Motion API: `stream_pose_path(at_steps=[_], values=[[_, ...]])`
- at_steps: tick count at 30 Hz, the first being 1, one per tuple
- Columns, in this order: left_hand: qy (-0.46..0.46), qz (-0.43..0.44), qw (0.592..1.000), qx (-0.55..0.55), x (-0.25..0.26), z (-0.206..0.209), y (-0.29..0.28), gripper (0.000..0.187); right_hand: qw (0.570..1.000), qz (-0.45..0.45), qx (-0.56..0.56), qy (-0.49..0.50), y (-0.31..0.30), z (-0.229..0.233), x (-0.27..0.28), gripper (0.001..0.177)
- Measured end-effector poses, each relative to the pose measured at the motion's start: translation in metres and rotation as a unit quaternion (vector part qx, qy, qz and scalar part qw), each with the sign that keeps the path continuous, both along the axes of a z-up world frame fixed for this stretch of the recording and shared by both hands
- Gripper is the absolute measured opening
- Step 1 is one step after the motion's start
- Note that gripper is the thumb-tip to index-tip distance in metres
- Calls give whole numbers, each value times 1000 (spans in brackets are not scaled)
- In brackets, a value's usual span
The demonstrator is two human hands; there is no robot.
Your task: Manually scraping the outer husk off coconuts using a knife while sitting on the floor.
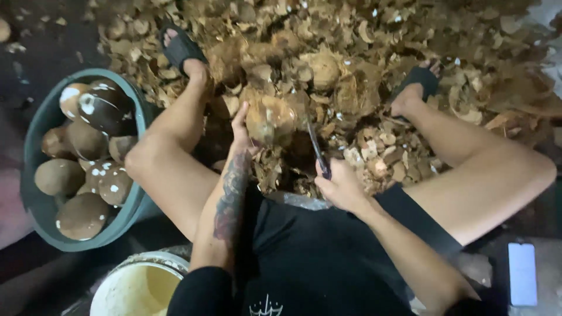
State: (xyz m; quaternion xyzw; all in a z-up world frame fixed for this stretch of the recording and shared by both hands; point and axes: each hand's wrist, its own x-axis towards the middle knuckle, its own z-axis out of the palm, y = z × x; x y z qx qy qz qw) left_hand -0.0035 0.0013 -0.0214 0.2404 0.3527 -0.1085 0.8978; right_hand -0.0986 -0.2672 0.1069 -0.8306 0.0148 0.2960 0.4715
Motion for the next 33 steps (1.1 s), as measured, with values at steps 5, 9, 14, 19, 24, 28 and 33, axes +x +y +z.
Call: stream_pose_path(at_steps=[5,9,14,19,24,28,33], values=[[-16,12,1000,17,12,41,-14,79,859,-40,263,-436,8,64,-16,7],[-20,27,999,27,-7,4,-7,75,849,45,130,-510,-13,-126,-20,78],[-51,22,998,42,-10,3,3,73,977,-119,55,168,-6,-73,-19,15],[-70,23,997,37,-4,-8,0,71,950,-18,218,-223,6,22,-16,32],[-99,16,994,32,-7,-15,-6,70,761,48,358,-540,18,31,-2,18],[-124,13,992,32,-6,-18,-1,69,998,-33,32,53,8,-63,-22,21],[-145,7,989,35,6,-26,17,68,968,-164,92,165,10,17,-2,25]])
